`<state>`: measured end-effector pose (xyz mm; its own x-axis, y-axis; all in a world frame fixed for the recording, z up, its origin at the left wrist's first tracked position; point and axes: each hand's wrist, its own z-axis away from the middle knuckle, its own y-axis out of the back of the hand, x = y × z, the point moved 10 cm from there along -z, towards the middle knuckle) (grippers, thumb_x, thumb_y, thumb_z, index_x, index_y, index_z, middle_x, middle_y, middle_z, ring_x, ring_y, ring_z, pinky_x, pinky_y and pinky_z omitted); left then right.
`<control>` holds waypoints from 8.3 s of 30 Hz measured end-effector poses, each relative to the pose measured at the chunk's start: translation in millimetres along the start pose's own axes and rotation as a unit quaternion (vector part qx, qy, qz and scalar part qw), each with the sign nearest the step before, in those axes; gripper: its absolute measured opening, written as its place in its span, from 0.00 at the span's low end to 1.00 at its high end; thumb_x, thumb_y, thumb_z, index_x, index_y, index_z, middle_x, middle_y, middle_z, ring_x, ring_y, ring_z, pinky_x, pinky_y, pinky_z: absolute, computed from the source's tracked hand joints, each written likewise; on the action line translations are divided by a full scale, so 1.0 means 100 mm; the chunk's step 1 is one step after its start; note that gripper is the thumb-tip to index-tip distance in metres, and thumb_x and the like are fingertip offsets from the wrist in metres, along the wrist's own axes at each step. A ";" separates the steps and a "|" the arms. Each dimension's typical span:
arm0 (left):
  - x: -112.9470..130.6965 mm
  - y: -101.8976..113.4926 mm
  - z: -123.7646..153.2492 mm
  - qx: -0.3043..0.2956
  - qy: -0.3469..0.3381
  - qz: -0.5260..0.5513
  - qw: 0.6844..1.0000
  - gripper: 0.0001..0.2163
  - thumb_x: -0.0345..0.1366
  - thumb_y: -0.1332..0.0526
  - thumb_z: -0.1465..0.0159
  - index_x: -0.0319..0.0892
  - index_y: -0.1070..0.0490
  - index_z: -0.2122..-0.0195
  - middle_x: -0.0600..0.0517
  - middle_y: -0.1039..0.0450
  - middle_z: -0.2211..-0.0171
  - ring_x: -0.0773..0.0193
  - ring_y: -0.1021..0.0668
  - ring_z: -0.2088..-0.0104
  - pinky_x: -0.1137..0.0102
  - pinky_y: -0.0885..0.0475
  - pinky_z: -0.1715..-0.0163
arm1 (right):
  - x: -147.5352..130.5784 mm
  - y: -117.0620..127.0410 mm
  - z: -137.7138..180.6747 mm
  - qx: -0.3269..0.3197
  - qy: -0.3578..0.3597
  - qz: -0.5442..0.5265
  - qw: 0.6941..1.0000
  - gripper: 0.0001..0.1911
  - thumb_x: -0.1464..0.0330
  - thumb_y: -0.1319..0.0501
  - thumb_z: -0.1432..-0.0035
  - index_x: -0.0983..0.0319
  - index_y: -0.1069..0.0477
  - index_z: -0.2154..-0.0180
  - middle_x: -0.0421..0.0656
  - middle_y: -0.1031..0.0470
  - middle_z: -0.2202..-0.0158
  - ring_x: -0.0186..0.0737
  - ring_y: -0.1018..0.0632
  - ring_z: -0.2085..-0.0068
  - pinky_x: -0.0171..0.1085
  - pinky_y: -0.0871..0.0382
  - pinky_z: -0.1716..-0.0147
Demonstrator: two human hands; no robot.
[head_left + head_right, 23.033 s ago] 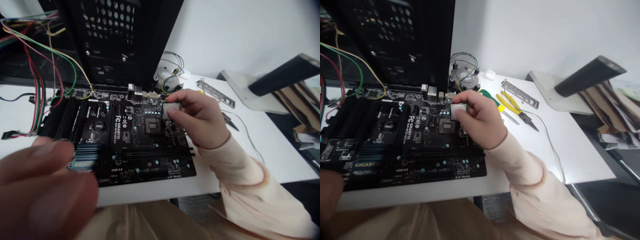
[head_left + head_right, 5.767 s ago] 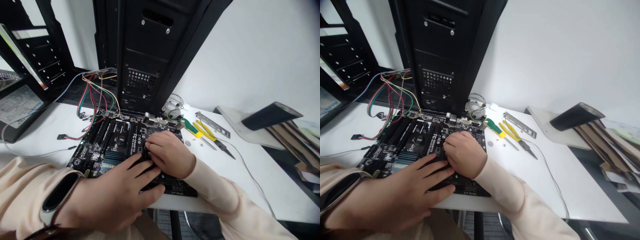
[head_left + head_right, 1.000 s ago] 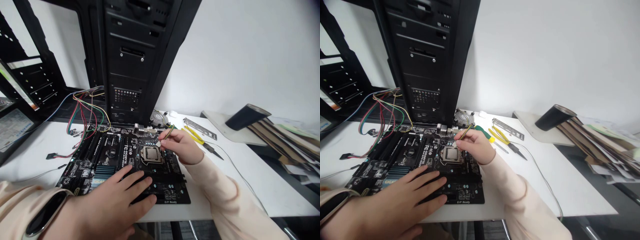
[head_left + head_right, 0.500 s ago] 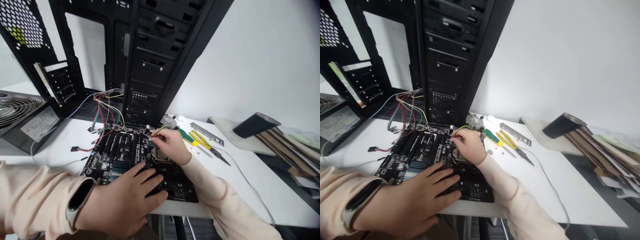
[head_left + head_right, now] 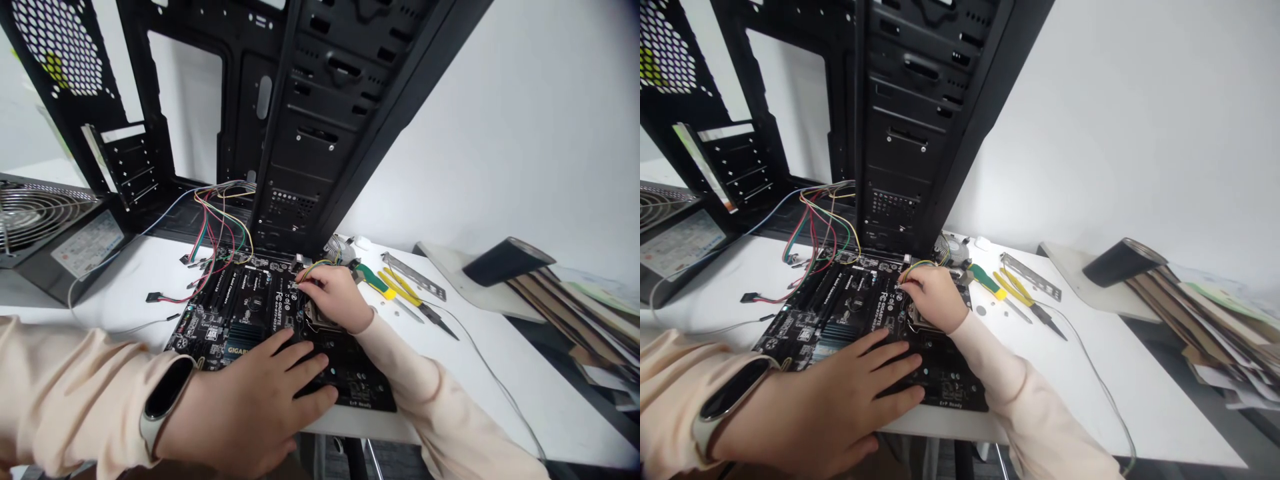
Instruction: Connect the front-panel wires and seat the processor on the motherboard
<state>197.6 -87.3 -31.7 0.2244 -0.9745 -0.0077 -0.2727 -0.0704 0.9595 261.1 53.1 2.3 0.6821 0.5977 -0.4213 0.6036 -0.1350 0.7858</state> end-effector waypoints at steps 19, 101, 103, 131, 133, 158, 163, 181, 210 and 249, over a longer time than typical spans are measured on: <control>0.01 0.02 0.01 0.013 0.000 -0.001 1.000 0.25 0.45 0.45 0.35 0.40 0.41 0.40 0.41 0.37 0.40 0.48 0.31 0.44 0.50 0.43 0.44 | -0.07 -0.05 0.04 0.001 0.057 0.048 0.997 0.07 0.80 0.37 0.47 0.64 0.24 0.71 0.42 0.20 0.70 0.38 0.20 0.67 0.36 0.25 0.61; 0.00 -0.02 -0.01 -0.031 0.009 0.008 0.999 0.24 0.46 0.49 0.32 0.42 0.44 0.38 0.43 0.38 0.39 0.49 0.33 0.41 0.51 0.45 0.42 | 0.95 0.13 0.30 0.178 -0.281 -0.603 0.726 0.16 0.65 0.30 0.55 0.59 0.29 0.63 0.34 0.30 0.77 0.29 0.28 0.75 0.29 0.30 0.76; -0.01 -0.03 -0.01 -0.031 0.010 0.008 0.999 0.24 0.46 0.49 0.33 0.42 0.44 0.38 0.43 0.38 0.39 0.48 0.34 0.41 0.51 0.45 0.42 | 1.06 0.15 0.35 0.203 -0.318 -0.597 0.708 0.13 0.68 0.31 0.54 0.60 0.30 0.65 0.33 0.32 0.81 0.28 0.29 0.78 0.28 0.32 0.79; -0.03 -0.03 -0.02 -0.035 0.017 0.015 0.999 0.23 0.45 0.47 0.33 0.43 0.42 0.39 0.44 0.36 0.39 0.49 0.33 0.41 0.52 0.43 0.42 | 1.21 0.34 0.51 0.287 -0.398 -0.523 0.697 0.15 0.77 0.38 0.59 0.62 0.32 0.64 0.36 0.26 0.77 0.28 0.31 0.82 0.26 0.36 0.85; -0.03 -0.03 -0.03 -0.040 0.018 0.019 0.999 0.23 0.45 0.47 0.33 0.43 0.41 0.39 0.44 0.36 0.40 0.49 0.33 0.41 0.52 0.43 0.42 | 1.21 0.41 0.54 0.310 -0.399 -0.506 0.699 0.17 0.77 0.37 0.60 0.62 0.32 0.63 0.38 0.24 0.73 0.29 0.29 0.80 0.27 0.34 0.84; 0.08 0.00 -0.03 -0.001 -0.031 -0.016 0.999 0.14 0.40 0.48 0.31 0.44 0.30 0.49 0.48 0.29 0.44 0.56 0.28 0.45 0.59 0.43 0.42 | 1.61 1.54 0.82 0.428 -0.314 -0.262 0.806 0.11 0.68 0.39 0.63 0.60 0.32 0.71 0.39 0.29 0.69 0.30 0.31 0.75 0.32 0.36 0.77; 0.08 -0.01 -0.03 -0.009 -0.029 -0.012 0.999 0.14 0.42 0.47 0.32 0.44 0.31 0.49 0.48 0.30 0.44 0.56 0.28 0.45 0.59 0.42 0.42 | 1.70 1.64 0.83 0.291 -0.368 -0.027 0.883 0.11 0.62 0.41 0.56 0.61 0.30 0.70 0.40 0.30 0.74 0.34 0.31 0.75 0.38 0.33 0.72; 0.07 -0.02 -0.05 -0.032 -0.014 0.011 0.999 0.16 0.43 0.43 0.35 0.44 0.31 0.48 0.47 0.30 0.44 0.55 0.29 0.44 0.59 0.42 0.41 | 1.76 1.06 0.76 -0.064 -0.390 0.200 0.897 0.06 0.65 0.35 0.53 0.58 0.22 0.70 0.42 0.23 0.72 0.40 0.24 0.69 0.36 0.32 0.67; 0.24 0.00 -0.04 -0.008 -0.026 -0.106 0.994 0.18 0.43 0.48 0.32 0.42 0.35 0.44 0.45 0.30 0.45 0.52 0.30 0.44 0.56 0.47 0.41 | 1.75 1.71 0.89 0.171 -0.408 0.252 0.861 0.13 0.71 0.50 0.42 0.65 0.27 0.65 0.55 0.23 0.65 0.49 0.25 0.62 0.40 0.36 0.62; -1.30 0.26 -0.52 0.269 0.330 0.169 0.889 0.05 0.32 0.41 0.42 0.43 0.30 0.75 0.49 0.25 0.55 0.57 0.25 0.50 0.56 0.35 0.45 | 0.26 1.40 0.58 0.352 0.019 0.036 0.935 0.07 0.66 0.40 0.50 0.63 0.30 0.68 0.47 0.27 0.67 0.44 0.27 0.62 0.45 0.34 0.60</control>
<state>210.0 49.0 8.6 0.4967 -0.6351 0.5915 -0.7962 -0.0623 0.6018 387.9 3.8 75.0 0.7246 0.5926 -0.3519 0.6878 -0.6549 0.3132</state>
